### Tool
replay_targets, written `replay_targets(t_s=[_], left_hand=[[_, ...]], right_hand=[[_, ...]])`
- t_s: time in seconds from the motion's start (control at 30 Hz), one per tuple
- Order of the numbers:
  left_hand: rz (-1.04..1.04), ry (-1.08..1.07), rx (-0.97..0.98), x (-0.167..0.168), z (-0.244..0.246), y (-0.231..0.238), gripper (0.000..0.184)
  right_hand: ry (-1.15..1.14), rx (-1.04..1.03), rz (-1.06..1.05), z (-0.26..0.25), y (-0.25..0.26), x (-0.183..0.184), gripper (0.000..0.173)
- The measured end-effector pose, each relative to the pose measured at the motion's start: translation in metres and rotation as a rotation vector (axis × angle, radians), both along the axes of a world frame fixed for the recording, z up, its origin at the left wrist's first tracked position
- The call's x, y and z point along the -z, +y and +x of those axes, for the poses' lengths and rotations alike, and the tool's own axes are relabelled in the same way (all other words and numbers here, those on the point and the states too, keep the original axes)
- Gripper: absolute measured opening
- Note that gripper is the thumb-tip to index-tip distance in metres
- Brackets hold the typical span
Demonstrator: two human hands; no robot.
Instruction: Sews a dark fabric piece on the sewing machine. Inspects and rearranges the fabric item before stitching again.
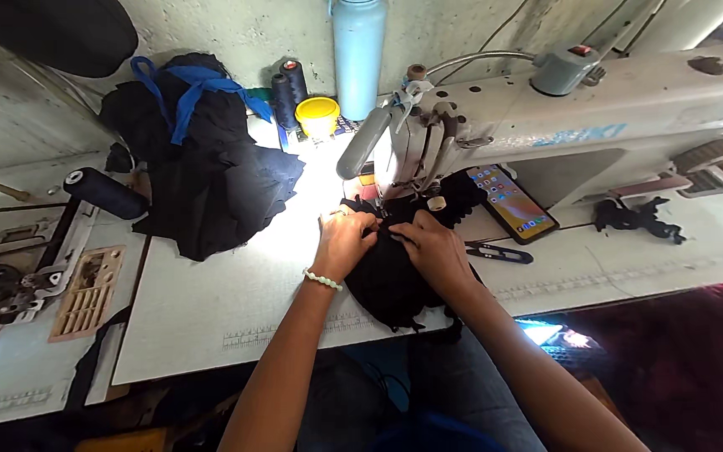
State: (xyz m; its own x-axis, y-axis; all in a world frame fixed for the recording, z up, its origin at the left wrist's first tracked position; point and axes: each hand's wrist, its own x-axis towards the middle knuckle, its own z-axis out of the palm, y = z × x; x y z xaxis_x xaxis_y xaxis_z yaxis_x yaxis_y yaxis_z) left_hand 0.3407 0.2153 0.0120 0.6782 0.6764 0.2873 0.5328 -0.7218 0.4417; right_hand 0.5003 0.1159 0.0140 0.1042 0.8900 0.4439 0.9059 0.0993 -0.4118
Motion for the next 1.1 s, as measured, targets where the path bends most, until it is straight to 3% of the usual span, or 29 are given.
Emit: replay_targets(t_s=[0.3,0.4,0.5,0.67,0.83,1.1], left_hand=[[0.273,0.013,0.062,0.005,0.012,-0.002,0.005],[0.284,-0.021,0.078,0.006,0.013,0.0,0.006],[0.192,-0.016,0.09,0.001,0.012,0.003,0.005],[0.082,0.019,0.096,-0.008,0.008,0.006,0.003],[-0.047,0.027,0.083,-0.015,0.005,0.007,0.009],[-0.076,0.026,0.044,-0.015,0.006,0.005,0.008]], right_hand=[[0.054,0.067,0.003,-0.027,-0.033,0.014,0.024],[0.06,0.09,0.012,-0.022,-0.028,0.008,0.026],[0.012,0.04,-0.048,-0.007,-0.017,0.0,0.044],[-0.037,-0.092,-0.117,0.007,0.002,-0.003,0.03],[-0.053,-0.127,0.021,0.004,0.013,0.009,0.009],[0.246,-0.009,-0.146,-0.006,0.015,-0.004,0.019]])
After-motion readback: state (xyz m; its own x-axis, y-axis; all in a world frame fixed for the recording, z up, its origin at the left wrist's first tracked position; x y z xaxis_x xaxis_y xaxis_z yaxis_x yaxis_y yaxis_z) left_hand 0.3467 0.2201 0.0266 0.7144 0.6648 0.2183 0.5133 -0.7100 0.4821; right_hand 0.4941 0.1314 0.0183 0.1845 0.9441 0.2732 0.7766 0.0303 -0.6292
